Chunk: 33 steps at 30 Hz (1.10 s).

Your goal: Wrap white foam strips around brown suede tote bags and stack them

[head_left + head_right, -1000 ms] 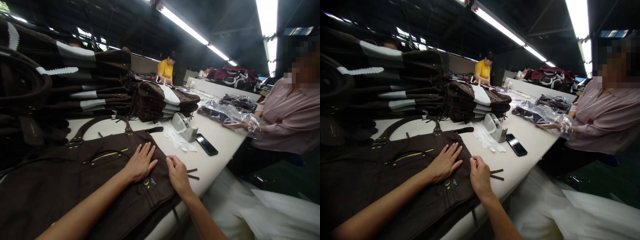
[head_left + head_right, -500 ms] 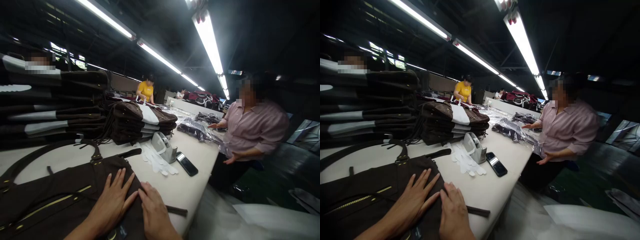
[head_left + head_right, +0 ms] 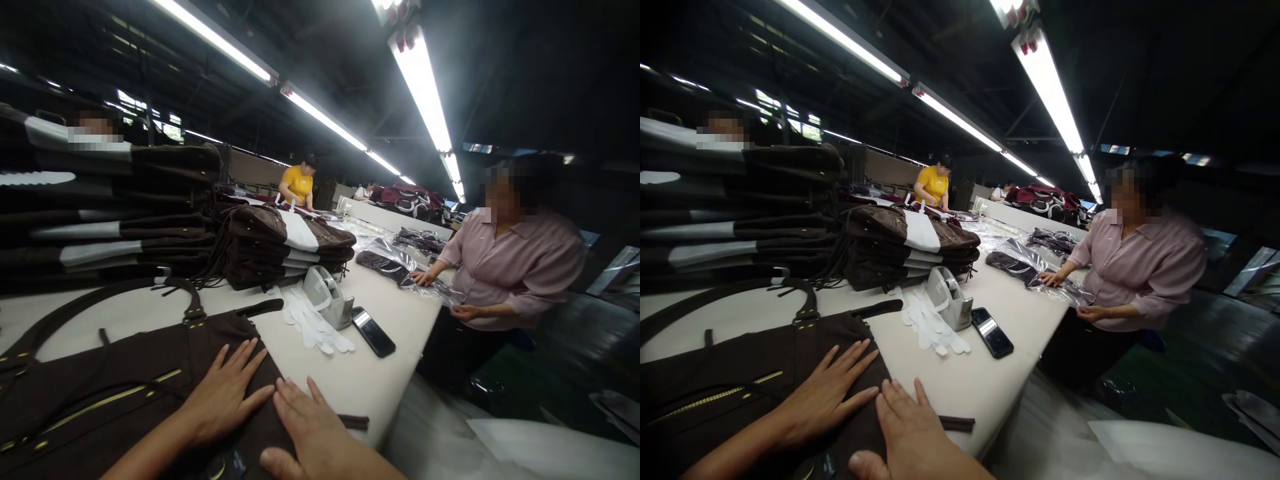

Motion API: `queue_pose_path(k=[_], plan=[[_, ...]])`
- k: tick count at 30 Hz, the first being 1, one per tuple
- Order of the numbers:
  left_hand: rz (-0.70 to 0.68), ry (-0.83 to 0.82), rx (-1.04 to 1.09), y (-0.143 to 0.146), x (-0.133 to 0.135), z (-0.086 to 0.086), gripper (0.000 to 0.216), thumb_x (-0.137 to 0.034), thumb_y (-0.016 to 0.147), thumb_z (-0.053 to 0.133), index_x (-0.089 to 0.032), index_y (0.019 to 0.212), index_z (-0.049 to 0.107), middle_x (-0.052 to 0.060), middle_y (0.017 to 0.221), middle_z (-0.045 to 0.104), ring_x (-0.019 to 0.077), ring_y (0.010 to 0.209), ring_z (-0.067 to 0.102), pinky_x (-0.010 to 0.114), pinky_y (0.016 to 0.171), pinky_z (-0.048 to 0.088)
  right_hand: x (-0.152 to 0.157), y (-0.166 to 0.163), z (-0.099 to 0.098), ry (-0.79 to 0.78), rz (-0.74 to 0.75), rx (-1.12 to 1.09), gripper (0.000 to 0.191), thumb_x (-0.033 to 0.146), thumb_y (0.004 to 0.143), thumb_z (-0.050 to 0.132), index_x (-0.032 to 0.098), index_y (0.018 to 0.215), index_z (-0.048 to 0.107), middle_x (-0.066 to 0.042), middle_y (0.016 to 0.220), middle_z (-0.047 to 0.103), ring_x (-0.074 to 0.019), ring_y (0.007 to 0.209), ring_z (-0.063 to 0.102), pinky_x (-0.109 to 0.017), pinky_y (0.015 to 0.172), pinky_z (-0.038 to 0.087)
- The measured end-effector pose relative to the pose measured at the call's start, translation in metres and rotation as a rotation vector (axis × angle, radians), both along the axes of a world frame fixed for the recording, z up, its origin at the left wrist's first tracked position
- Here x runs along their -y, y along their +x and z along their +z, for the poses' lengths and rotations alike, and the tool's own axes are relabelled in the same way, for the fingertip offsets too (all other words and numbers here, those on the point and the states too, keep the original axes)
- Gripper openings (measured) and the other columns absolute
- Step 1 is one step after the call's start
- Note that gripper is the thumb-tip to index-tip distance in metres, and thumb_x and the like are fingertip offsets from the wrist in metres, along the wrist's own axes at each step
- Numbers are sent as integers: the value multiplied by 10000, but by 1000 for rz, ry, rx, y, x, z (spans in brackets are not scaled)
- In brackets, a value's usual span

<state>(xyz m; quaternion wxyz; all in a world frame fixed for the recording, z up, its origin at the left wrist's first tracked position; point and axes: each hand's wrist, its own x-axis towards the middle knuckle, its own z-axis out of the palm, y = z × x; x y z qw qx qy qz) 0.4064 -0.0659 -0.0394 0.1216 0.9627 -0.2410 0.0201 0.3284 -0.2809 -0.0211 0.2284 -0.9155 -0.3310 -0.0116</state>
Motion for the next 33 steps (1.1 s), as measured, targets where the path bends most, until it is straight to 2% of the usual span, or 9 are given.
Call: queue_pose_path(k=[3,5,13,15,18,22,24,30,33], plan=[[8,16,21,-1,3,-2,678,-607,897,392,-173,1415,437,170,1500,322,330,1414,293,599,1142,220,-10,-3,27,-75,1,-45,692,535,959,430,70,1469,379,-181,1515,331,-265,1444,255,-468,1210,128],[20,34,33,-6,5,1,660,-573,908,381,-151,1412,444,184,1497,335,336,1410,307,598,1138,218,-15,-7,28,-85,-44,-38,718,524,950,458,47,1475,354,-185,1535,286,-268,1449,240,-453,1207,174],[54,89,30,-18,12,6,643,-572,971,261,-171,1467,344,157,1560,246,285,1461,188,543,1178,122,6,-52,-17,-112,-108,248,565,321,987,418,62,1482,333,-172,1541,299,-257,1461,211,-524,1173,280],[53,88,45,-19,11,6,646,-582,970,257,-179,1467,344,160,1557,258,288,1459,195,544,1176,123,13,-58,-3,-145,-82,277,544,347,992,419,75,1461,383,-170,1521,343,-263,1452,241,-535,1173,277],[45,76,47,-19,11,5,679,-620,957,254,-180,1465,347,172,1557,251,301,1457,198,555,1174,116,18,-62,47,-149,-22,268,500,378,1014,364,146,1454,421,-114,1490,420,-230,1430,304,-481,1172,314],[31,75,17,-18,11,4,750,-670,931,263,-168,1487,292,174,1573,198,306,1467,152,556,1179,86,10,-51,102,12,-11,377,546,408,1030,275,178,1525,272,-66,1562,301,-239,1463,202,-493,1187,260],[25,82,4,-17,10,4,768,-675,928,268,-159,1497,260,173,1578,179,303,1471,134,552,1183,75,0,-44,92,66,-28,385,586,423,1024,288,146,1536,225,-84,1580,252,-256,1470,173,-507,1191,227],[35,82,8,-16,9,3,741,-655,949,224,-154,1493,267,167,1580,187,288,1472,137,537,1191,70,-16,-69,-16,-30,-114,235,598,321,985,415,128,1527,249,-115,1553,309,-249,1459,229,-514,1199,180],[32,79,18,-16,9,6,700,-630,962,218,-173,1488,285,150,1580,203,270,1471,146,506,1200,82,-8,-88,-33,-54,-129,259,651,354,977,438,130,1539,198,-97,1576,263,-248,1470,191,-501,1200,182]])
